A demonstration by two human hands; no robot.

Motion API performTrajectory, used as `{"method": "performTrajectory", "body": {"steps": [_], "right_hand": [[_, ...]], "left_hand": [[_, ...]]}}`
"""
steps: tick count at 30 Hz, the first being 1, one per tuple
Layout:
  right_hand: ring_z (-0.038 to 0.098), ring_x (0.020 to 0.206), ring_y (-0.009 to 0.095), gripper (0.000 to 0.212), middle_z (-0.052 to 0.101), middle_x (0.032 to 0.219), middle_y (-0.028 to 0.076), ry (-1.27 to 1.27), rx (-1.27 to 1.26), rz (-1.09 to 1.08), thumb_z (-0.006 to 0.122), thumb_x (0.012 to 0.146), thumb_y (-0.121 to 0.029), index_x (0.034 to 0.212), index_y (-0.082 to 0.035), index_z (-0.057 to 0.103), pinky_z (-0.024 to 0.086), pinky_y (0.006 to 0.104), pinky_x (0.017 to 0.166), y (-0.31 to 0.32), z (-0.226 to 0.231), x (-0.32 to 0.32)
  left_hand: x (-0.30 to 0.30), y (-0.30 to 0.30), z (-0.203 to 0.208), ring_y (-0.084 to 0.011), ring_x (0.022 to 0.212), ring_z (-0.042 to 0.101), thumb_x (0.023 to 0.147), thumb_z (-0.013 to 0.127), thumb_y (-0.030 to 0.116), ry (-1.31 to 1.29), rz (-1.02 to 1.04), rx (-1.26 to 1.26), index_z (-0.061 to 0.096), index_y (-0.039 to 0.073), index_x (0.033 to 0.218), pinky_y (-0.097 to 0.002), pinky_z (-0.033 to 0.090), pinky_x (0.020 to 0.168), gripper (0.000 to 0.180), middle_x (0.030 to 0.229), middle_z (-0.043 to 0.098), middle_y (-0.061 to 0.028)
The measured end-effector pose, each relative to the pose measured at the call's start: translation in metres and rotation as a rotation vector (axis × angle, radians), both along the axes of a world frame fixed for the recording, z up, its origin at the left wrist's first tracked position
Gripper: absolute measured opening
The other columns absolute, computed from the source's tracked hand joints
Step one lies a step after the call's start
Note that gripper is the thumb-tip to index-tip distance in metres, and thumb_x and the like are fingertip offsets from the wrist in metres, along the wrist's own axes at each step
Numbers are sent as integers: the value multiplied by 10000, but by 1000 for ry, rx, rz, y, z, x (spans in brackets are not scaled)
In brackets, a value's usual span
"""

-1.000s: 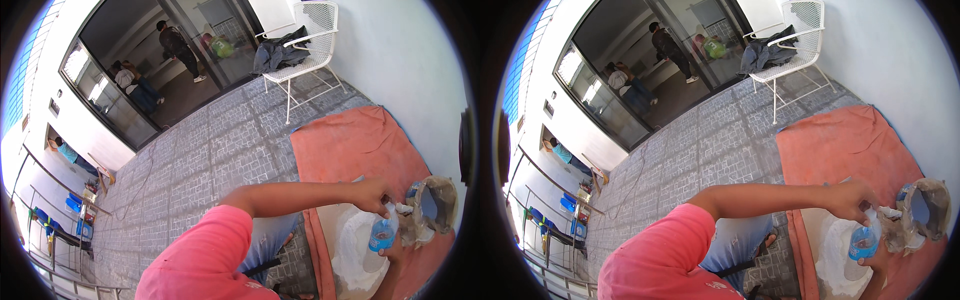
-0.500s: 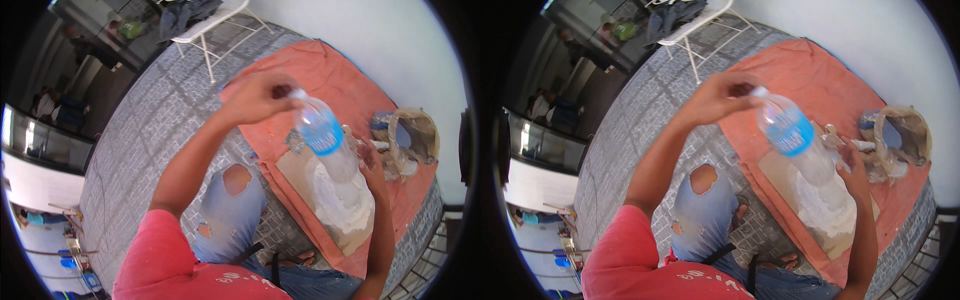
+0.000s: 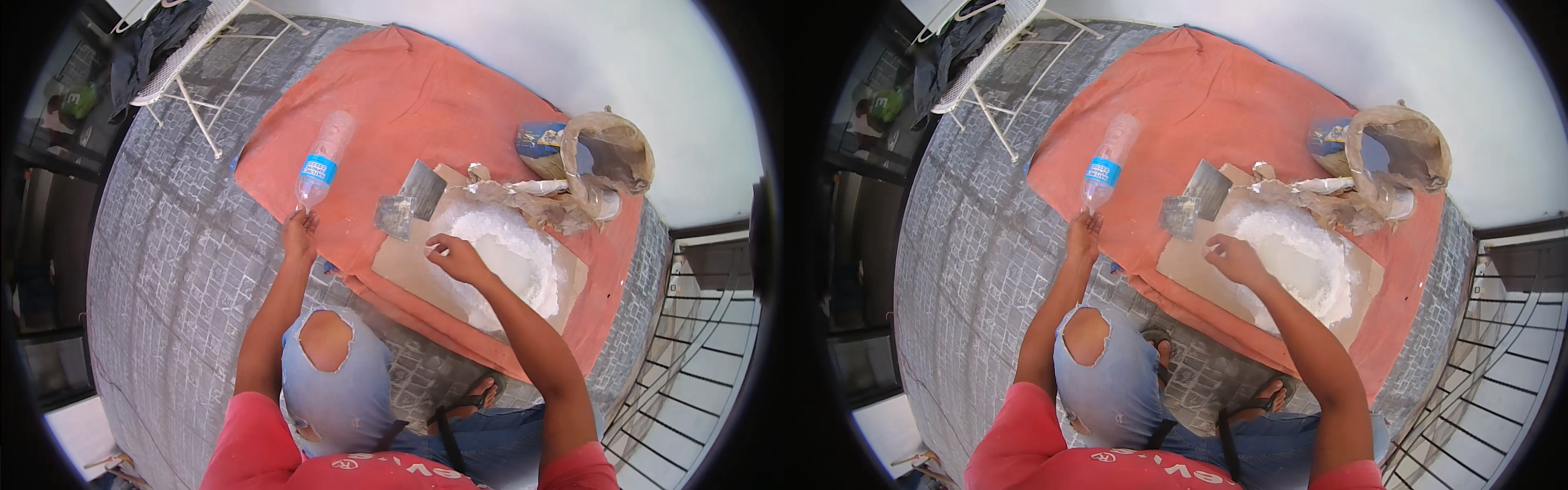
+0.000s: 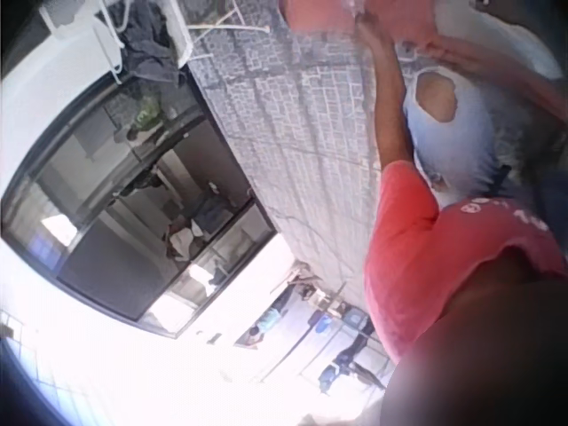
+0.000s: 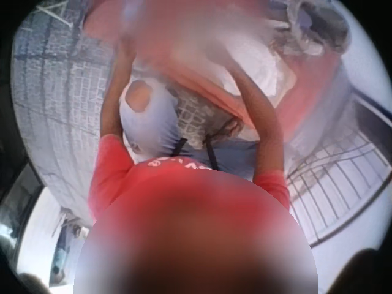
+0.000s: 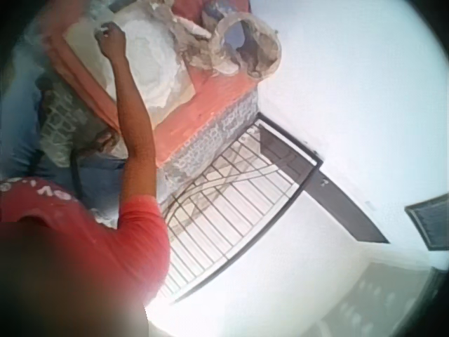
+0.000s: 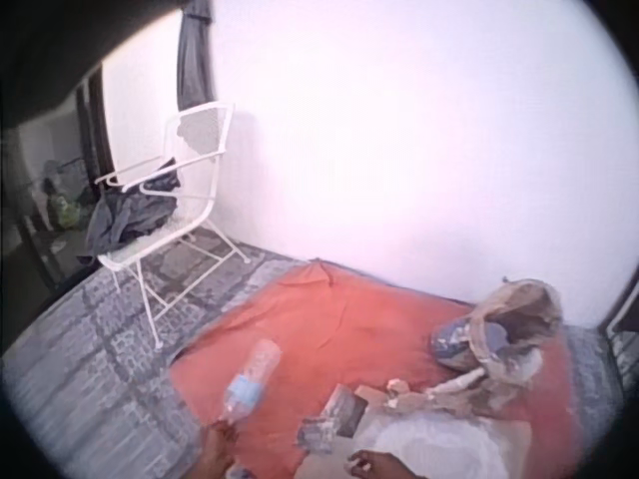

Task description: The person pours water from a plastic bottle onto a pile of white powder on a cardboard sheet and then uses two metal trowels to mix and spread the powder into a paste. The person repeatedly scrapes and folds the mixture, gradually incorporating the water.

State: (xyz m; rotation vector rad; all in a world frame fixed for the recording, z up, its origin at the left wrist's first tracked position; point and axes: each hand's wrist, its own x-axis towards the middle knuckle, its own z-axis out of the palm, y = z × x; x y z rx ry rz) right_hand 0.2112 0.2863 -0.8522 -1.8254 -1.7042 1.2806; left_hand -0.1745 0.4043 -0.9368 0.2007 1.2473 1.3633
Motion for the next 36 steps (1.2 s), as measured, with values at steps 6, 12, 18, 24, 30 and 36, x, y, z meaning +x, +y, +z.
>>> {"method": "performTrajectory", "body": {"steps": [6, 12, 18, 24, 30, 36], "right_hand": [[755, 1031, 361, 375, 774, 1128, 158, -112, 124, 372, 736, 989, -348, 1267, -96, 746, 594, 494, 886, -41, 11, -51], [752, 1074, 356, 319, 796, 1142, 142, -354, -136, 282, 710, 986, -361, 1227, -160, 770, 588, 485, 920, -6, 46, 91], [682, 1267, 409, 523, 720, 1359, 231, -491, 166, -48, 723, 946, -321, 1433, -135, 676, 533, 505, 1080, 24, 59, 226], [375, 1585, 442, 851, 448, 1688, 243, -587, 264, -136, 686, 975, -510, 1710, -217, 373, 317, 502, 1296, 72, 22, 276], [288, 1609, 513, 897, 342, 1766, 201, -756, 391, -256, 694, 978, -503, 1744, -281, 284, 232, 593, 1318, 112, 5, 292], [305, 1594, 531, 909, 347, 1757, 216, -760, 364, -297, 726, 974, -406, 1749, -269, 270, 218, 648, 1307, 114, -8, 287]], "left_hand": [[34, -12, -17, -219, 858, 597, 954, 841, 249, 621, -57, -120, 559, 6, 1416, -359, 541, 799, 593, 1011, 600, -94], [84, -16, -35, -317, 999, 660, 879, 900, 341, 1229, -672, 245, 628, -18, 1301, -446, 547, 902, 617, 1101, 655, -177], [126, -2, -52, -388, 1104, 696, 864, 904, 343, 1214, -851, 273, 625, -38, 1232, -488, 553, 939, 599, 1217, 696, -244], [127, -1, -60, -367, 1013, 738, 831, 923, 257, 1183, -896, 305, 640, -36, 1152, -451, 574, 875, 519, 1070, 743, -222], [140, 4, -72, -262, 920, 713, 818, 925, 142, 1182, -861, 287, 653, -36, 1104, -382, 568, 815, 433, 991, 735, -157], [137, 10, -65, -168, 846, 675, 906, 861, 113, 800, -893, 103, 718, -26, 1088, -322, 537, 746, 269, 952, 736, -80]]}}
